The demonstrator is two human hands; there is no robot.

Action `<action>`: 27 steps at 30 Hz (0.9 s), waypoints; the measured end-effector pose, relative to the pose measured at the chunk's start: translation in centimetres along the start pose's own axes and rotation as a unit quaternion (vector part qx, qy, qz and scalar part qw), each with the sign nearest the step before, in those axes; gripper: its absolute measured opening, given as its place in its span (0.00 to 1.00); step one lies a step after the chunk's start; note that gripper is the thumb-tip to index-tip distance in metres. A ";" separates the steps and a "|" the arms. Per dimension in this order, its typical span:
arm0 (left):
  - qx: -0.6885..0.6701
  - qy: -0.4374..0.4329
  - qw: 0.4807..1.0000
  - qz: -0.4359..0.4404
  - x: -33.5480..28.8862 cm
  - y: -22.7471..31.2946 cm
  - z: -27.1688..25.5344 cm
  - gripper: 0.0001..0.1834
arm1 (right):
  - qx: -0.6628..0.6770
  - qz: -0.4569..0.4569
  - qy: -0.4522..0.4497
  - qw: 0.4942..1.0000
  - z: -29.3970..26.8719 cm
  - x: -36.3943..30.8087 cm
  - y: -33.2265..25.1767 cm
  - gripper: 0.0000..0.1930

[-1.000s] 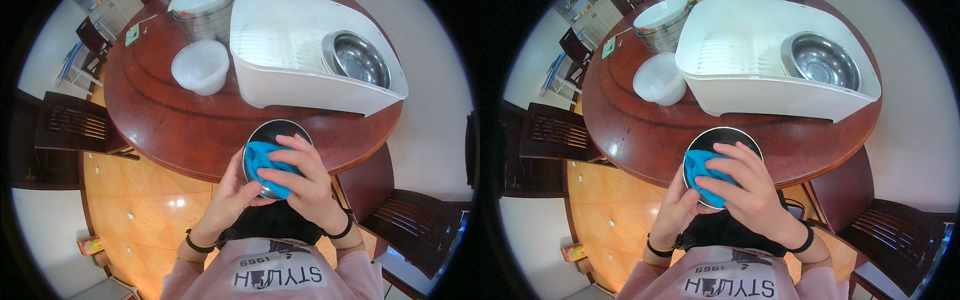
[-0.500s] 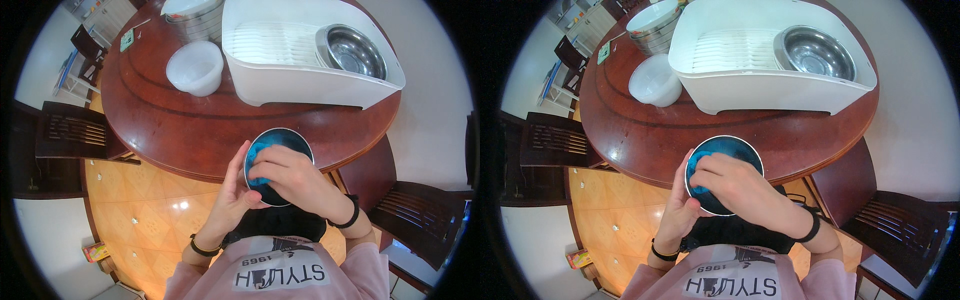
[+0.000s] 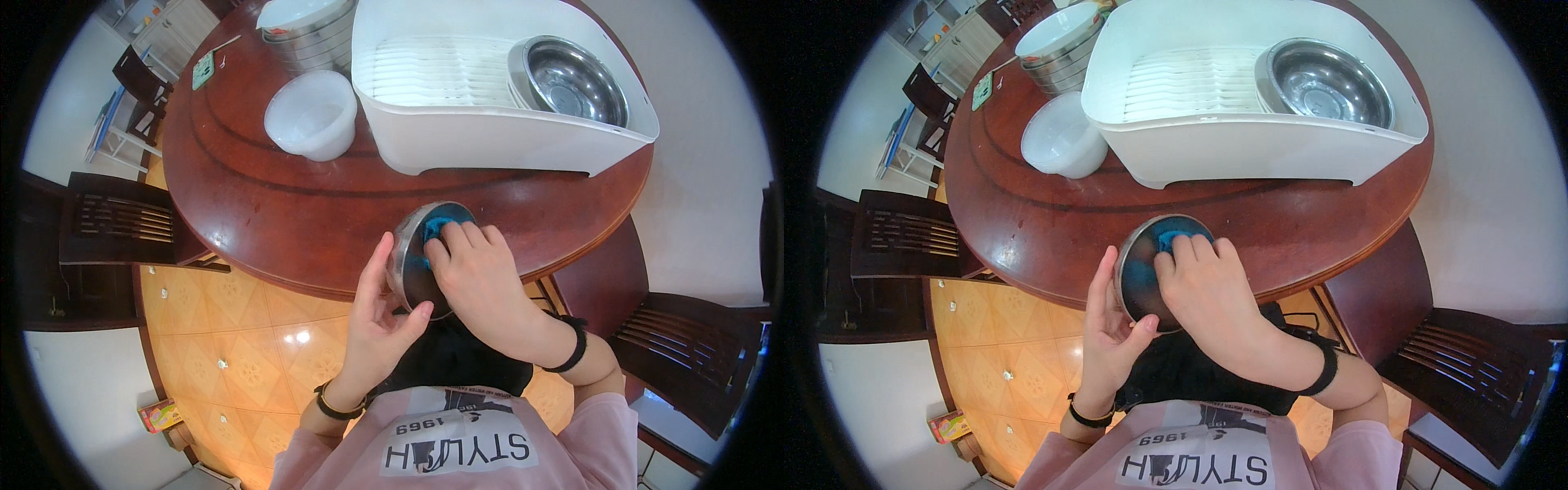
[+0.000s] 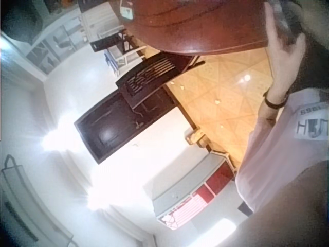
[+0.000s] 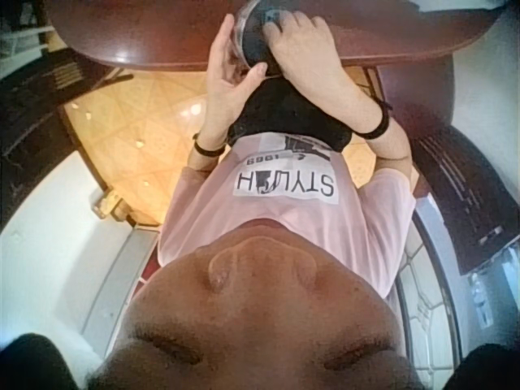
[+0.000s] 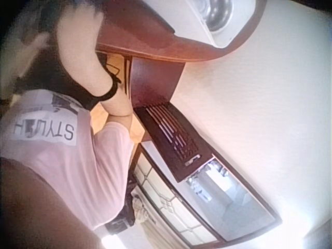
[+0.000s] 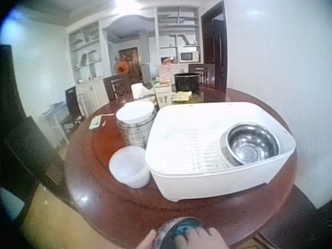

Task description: The person dries multiple metal bowls and ceramic plates with a blue cloth, wiping both interior and exterior surfaces. Each item is then placed into a white dish rack on a wooden dining table.

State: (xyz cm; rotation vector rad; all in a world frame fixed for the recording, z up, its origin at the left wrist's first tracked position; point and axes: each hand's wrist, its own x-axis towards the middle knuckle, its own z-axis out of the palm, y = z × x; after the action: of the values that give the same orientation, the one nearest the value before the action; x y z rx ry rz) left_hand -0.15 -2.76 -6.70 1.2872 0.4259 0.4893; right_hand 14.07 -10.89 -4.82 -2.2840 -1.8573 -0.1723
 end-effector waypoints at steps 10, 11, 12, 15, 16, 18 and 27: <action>-0.071 -0.001 0.997 0.030 0.0 -0.4 -0.8 0.47 | 0.521 -0.019 -0.066 0.851 -1.2 -0.1 0.7 0.10; -0.085 -0.003 0.996 0.032 0.0 -0.5 -0.8 0.49 | 0.556 -0.010 -0.067 0.829 -1.4 0.0 0.7 0.10; -0.099 -0.004 0.994 0.035 0.1 -0.6 -0.7 0.50 | 0.589 -0.002 -0.068 0.805 -1.6 0.2 0.6 0.10; -0.114 0.015 0.992 0.052 0.0 -0.8 -0.1 0.54 | 0.658 0.061 -0.048 0.749 -1.9 0.3 0.0 0.09; -0.115 0.026 0.991 0.060 0.0 -0.9 0.2 0.55 | 0.684 0.096 -0.005 0.723 -1.8 0.3 -0.3 0.09; -0.141 0.051 0.987 0.062 0.0 -1.0 0.7 0.56 | 0.728 0.163 0.080 0.661 -0.8 0.3 -0.9 0.08; -0.070 0.038 0.996 0.048 0.2 -1.3 0.3 0.56 | 0.762 0.193 0.136 0.603 -1.3 1.1 -2.3 0.10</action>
State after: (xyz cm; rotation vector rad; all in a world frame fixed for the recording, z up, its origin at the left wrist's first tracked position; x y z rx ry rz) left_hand 0.33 -3.14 -7.87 1.1587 0.3882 0.6396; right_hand 12.07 -9.62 -3.17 -1.1070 -0.5712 0.7819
